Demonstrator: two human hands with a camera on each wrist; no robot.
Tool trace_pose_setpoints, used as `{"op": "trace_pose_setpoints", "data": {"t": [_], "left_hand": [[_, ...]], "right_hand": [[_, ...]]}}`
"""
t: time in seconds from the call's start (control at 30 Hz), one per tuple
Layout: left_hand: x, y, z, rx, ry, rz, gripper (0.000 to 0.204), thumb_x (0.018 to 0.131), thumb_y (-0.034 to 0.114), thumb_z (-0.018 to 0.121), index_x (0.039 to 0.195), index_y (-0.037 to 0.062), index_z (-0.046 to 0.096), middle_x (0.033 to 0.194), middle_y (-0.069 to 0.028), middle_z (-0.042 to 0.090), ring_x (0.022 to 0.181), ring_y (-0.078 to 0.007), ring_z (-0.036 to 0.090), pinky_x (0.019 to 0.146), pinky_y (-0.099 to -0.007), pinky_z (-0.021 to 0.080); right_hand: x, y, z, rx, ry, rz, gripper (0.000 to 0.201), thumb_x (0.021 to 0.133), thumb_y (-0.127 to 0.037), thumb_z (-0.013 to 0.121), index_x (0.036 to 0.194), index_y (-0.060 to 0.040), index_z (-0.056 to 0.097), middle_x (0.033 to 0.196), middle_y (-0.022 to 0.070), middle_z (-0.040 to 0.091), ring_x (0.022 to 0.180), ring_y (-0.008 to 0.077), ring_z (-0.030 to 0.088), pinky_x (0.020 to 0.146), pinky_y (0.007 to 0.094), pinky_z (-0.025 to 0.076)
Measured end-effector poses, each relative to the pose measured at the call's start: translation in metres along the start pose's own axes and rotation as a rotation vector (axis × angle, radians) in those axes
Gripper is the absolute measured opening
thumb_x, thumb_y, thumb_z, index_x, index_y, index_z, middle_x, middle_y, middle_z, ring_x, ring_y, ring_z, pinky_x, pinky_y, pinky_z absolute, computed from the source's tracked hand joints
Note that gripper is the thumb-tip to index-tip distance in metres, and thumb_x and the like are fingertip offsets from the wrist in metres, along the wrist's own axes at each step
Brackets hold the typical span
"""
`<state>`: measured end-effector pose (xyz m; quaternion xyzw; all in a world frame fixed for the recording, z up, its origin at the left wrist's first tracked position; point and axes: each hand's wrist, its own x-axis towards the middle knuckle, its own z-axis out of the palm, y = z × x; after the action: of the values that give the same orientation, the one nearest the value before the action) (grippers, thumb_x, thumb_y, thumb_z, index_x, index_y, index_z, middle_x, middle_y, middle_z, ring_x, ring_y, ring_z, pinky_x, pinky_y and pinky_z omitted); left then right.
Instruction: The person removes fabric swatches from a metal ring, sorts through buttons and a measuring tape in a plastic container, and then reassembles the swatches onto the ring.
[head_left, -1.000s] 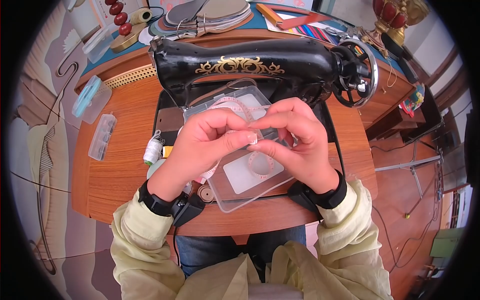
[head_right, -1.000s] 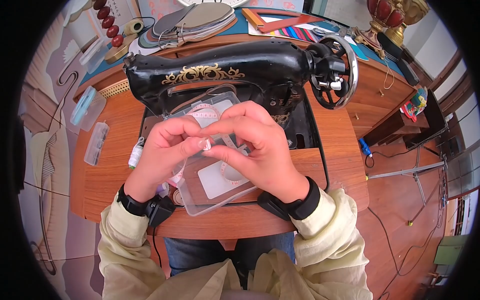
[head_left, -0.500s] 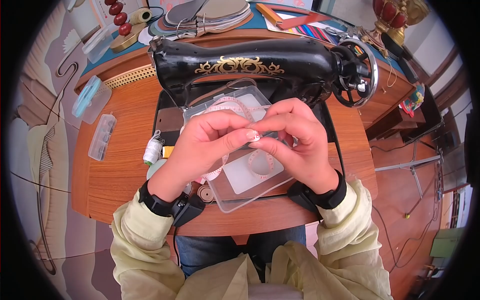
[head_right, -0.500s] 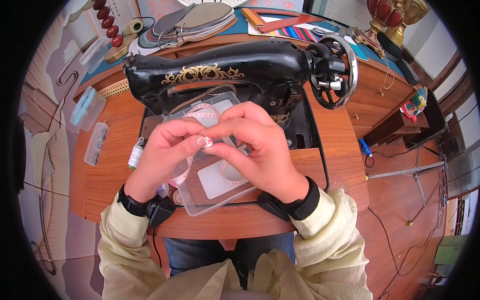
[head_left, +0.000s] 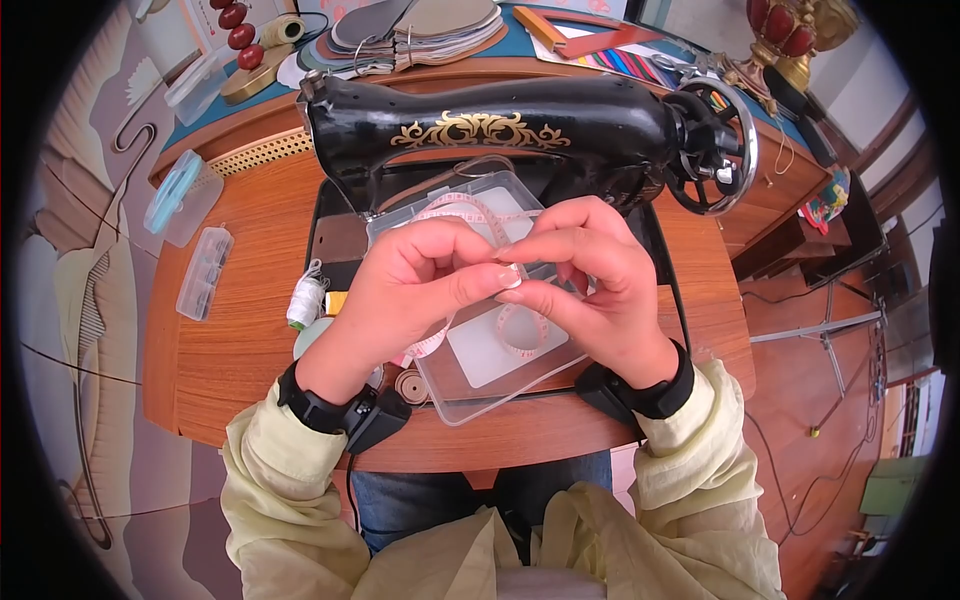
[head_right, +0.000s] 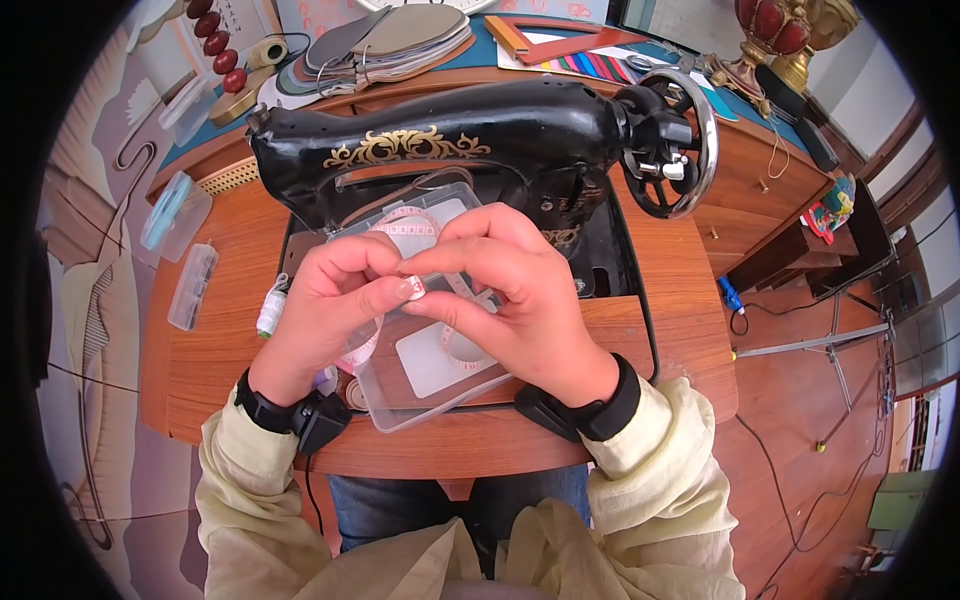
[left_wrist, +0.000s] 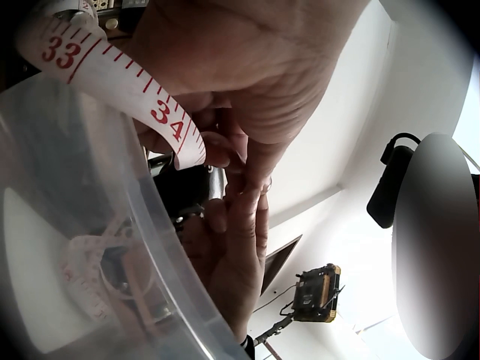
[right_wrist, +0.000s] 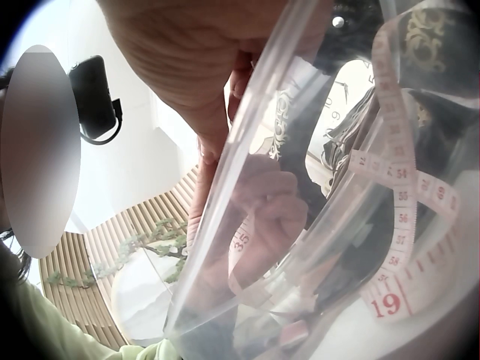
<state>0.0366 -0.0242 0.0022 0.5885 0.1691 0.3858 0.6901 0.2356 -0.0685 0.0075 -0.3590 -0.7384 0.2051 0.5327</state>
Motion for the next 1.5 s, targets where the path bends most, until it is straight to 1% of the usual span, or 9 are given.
{"op": "trace_pose_setpoints", "data": {"t": [0.4, 0.8, 0.9, 1.0, 1.1, 1.2, 1.3, 1.4, 1.5], "left_hand": [[-0.0001, 0.0009, 0.0024, 0.062, 0.024, 0.008, 0.014, 0.091, 0.005, 0.064, 0.103, -0.0016, 0.067, 0.096, -0.0038, 0.067, 0.087, -0.0066, 0.062, 0.076, -0.0206, 0.05], [0.0007, -0.0016, -0.0012, 0.028, -0.002, 0.002, 0.01, 0.091, 0.004, 0.064, 0.099, -0.0018, 0.066, 0.095, -0.0035, 0.067, 0.084, -0.0064, 0.062, 0.073, -0.0201, 0.05], [-0.0006, 0.006, 0.0023, 0.09, 0.034, -0.084, 0.012, 0.09, 0.007, 0.064, 0.099, -0.0013, 0.066, 0.097, -0.0043, 0.065, 0.092, -0.0111, 0.062, 0.083, -0.0265, 0.05], [-0.001, 0.0045, 0.0017, 0.103, 0.034, -0.078, 0.014, 0.09, 0.008, 0.065, 0.101, -0.0017, 0.066, 0.099, -0.0054, 0.066, 0.093, -0.0119, 0.063, 0.084, -0.0268, 0.05], [-0.0008, 0.0021, 0.002, 0.083, 0.031, -0.028, 0.012, 0.091, 0.006, 0.065, 0.101, -0.0006, 0.067, 0.091, -0.0002, 0.066, 0.081, -0.0031, 0.059, 0.068, -0.018, 0.047], [-0.0006, -0.0013, -0.0012, 0.04, 0.012, -0.031, 0.009, 0.09, 0.006, 0.066, 0.097, 0.0002, 0.067, 0.088, 0.0009, 0.065, 0.078, -0.0021, 0.058, 0.065, -0.0176, 0.046], [0.0002, -0.0013, -0.0026, 0.033, -0.007, -0.024, 0.007, 0.09, 0.006, 0.066, 0.094, 0.001, 0.066, 0.087, 0.0016, 0.064, 0.076, -0.0017, 0.056, 0.064, -0.0177, 0.045], [0.0002, -0.002, -0.0029, 0.035, -0.017, -0.013, 0.007, 0.09, 0.007, 0.067, 0.095, 0.0009, 0.066, 0.087, 0.0014, 0.064, 0.075, -0.0018, 0.056, 0.064, -0.0179, 0.044], [-0.0002, -0.0015, 0.0004, 0.026, 0.01, -0.021, 0.009, 0.091, 0.007, 0.066, 0.097, 0.0003, 0.066, 0.089, 0.0005, 0.064, 0.077, -0.0021, 0.057, 0.065, -0.0179, 0.045]], "right_hand": [[-0.0003, -0.0016, -0.0001, 0.026, -0.001, 0.039, 0.024, 0.075, -0.004, 0.077, 0.098, -0.0094, 0.072, 0.094, 0.0015, 0.059, 0.072, 0.0088, 0.049, 0.056, 0.0223, 0.039], [-0.0006, -0.0011, 0.0014, 0.032, 0.007, 0.034, 0.022, 0.076, -0.005, 0.077, 0.097, -0.0096, 0.072, 0.093, 0.0014, 0.059, 0.072, 0.0086, 0.049, 0.056, 0.0224, 0.039], [-0.0009, 0.0006, 0.001, 0.035, 0.002, 0.043, 0.022, 0.076, -0.006, 0.077, 0.097, -0.0097, 0.072, 0.093, 0.0011, 0.059, 0.071, 0.0082, 0.048, 0.055, 0.0223, 0.038], [-0.0003, -0.0002, 0.0006, 0.036, -0.002, 0.047, 0.023, 0.076, -0.006, 0.077, 0.098, -0.0098, 0.072, 0.093, 0.001, 0.058, 0.071, 0.0078, 0.048, 0.055, 0.0221, 0.038], [-0.0001, -0.0021, 0.0001, 0.045, -0.017, 0.071, 0.025, 0.075, -0.006, 0.077, 0.1, -0.0102, 0.072, 0.094, 0.0009, 0.058, 0.071, 0.0074, 0.047, 0.055, 0.0221, 0.038], [0.0012, -0.0069, -0.0007, 0.036, -0.036, 0.091, 0.026, 0.075, -0.006, 0.077, 0.1, -0.0102, 0.072, 0.094, 0.0016, 0.058, 0.077, 0.0097, 0.051, 0.061, 0.0237, 0.042], [0.0007, -0.0006, -0.0001, 0.024, -0.043, 0.009, 0.026, 0.075, -0.006, 0.078, 0.1, -0.0099, 0.072, 0.093, 0.0023, 0.058, 0.084, 0.0134, 0.054, 0.069, 0.0261, 0.045], [0.0006, -0.0013, -0.0003, 0.022, -0.039, 0.015, 0.025, 0.074, -0.006, 0.078, 0.099, -0.0097, 0.072, 0.093, 0.0031, 0.058, 0.089, 0.0169, 0.057, 0.074, 0.0282, 0.047], [0.0004, -0.0008, 0.0005, 0.026, -0.026, 0.012, 0.025, 0.075, -0.006, 0.078, 0.099, -0.0099, 0.072, 0.094, 0.0027, 0.058, 0.083, 0.0138, 0.055, 0.068, 0.0259, 0.046]]}}
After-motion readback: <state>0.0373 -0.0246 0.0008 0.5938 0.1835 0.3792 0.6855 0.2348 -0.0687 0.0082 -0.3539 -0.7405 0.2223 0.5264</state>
